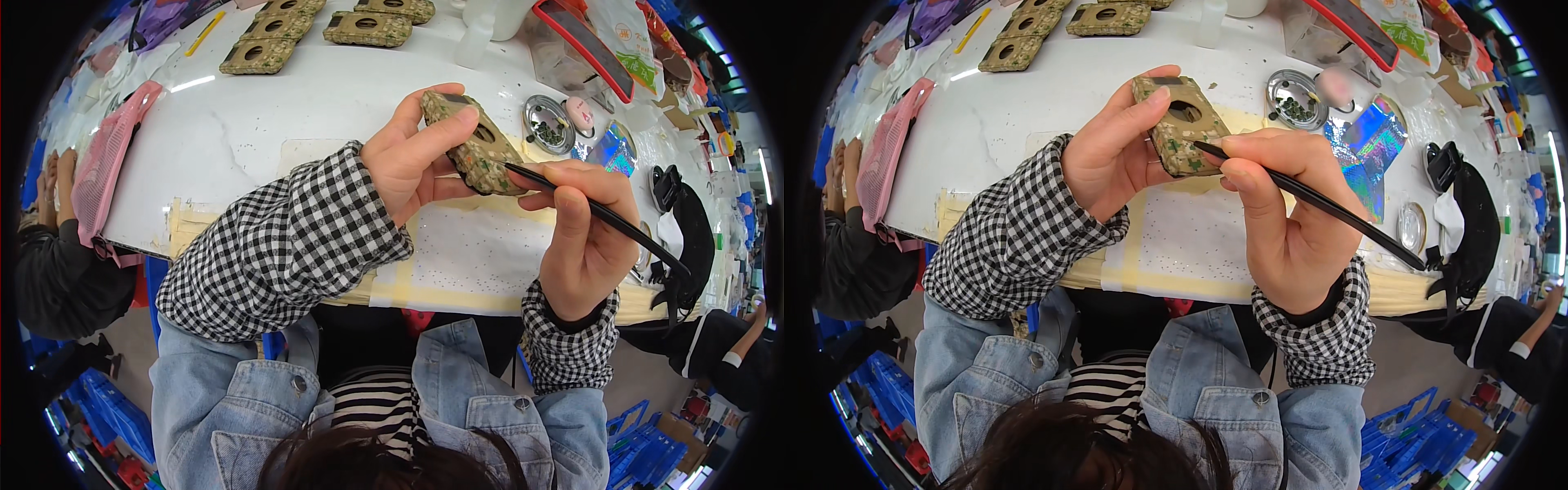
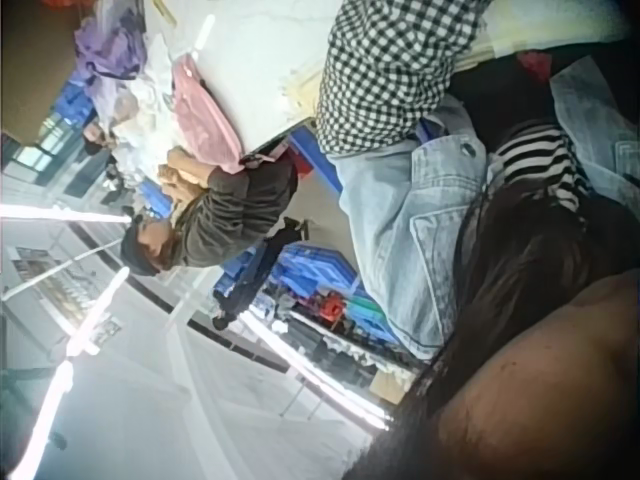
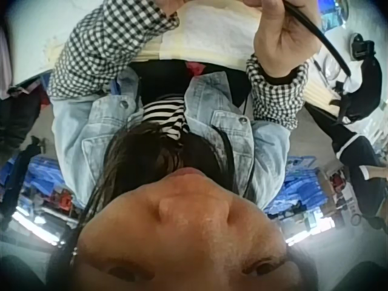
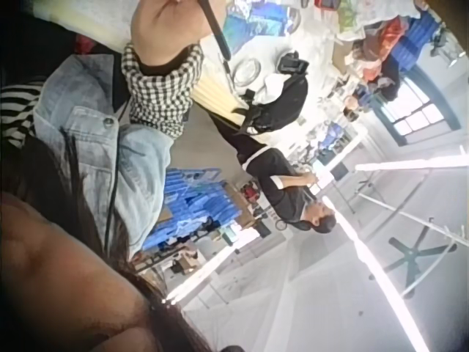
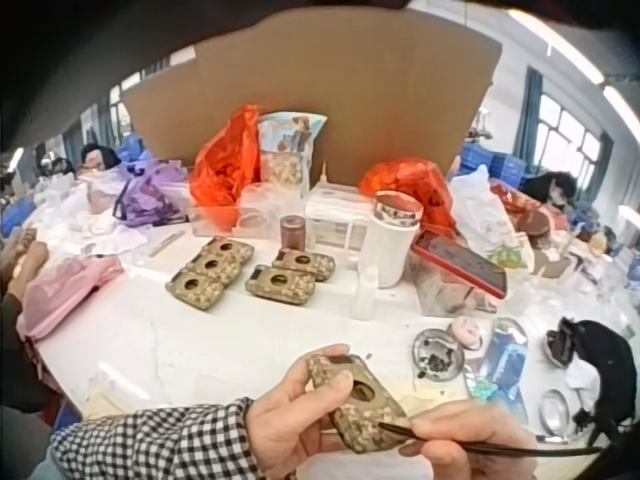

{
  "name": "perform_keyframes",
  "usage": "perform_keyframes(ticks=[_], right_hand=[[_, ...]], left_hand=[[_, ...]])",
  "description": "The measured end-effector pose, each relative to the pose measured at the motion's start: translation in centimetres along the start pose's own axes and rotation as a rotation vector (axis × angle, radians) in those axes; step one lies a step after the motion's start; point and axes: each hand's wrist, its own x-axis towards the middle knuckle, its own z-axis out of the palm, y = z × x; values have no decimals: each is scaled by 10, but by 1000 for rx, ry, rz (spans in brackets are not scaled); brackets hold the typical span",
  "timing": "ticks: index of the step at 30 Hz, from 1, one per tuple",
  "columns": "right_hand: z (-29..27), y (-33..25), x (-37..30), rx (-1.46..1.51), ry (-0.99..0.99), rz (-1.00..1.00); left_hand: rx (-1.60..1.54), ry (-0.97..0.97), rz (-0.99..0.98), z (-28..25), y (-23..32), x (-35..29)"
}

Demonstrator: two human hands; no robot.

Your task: Assembling and detailing small toy tank models on a factory workbench.

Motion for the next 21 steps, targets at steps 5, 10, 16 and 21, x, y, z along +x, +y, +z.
perform_keyframes(ticks=[5,10,16,21], right_hand=[[0,1,-1,-26,3,-24],[0,1,-1,-47,-5,-28],[-2,2,-2,-37,-6,-23],[0,3,-1,-13,17,-46]], left_hand=[[1,-5,2,-1,0,1],[-67,-35,13,-6,-1,4],[-7,3,-4,0,1,0],[-3,6,-8,0,0,1]])
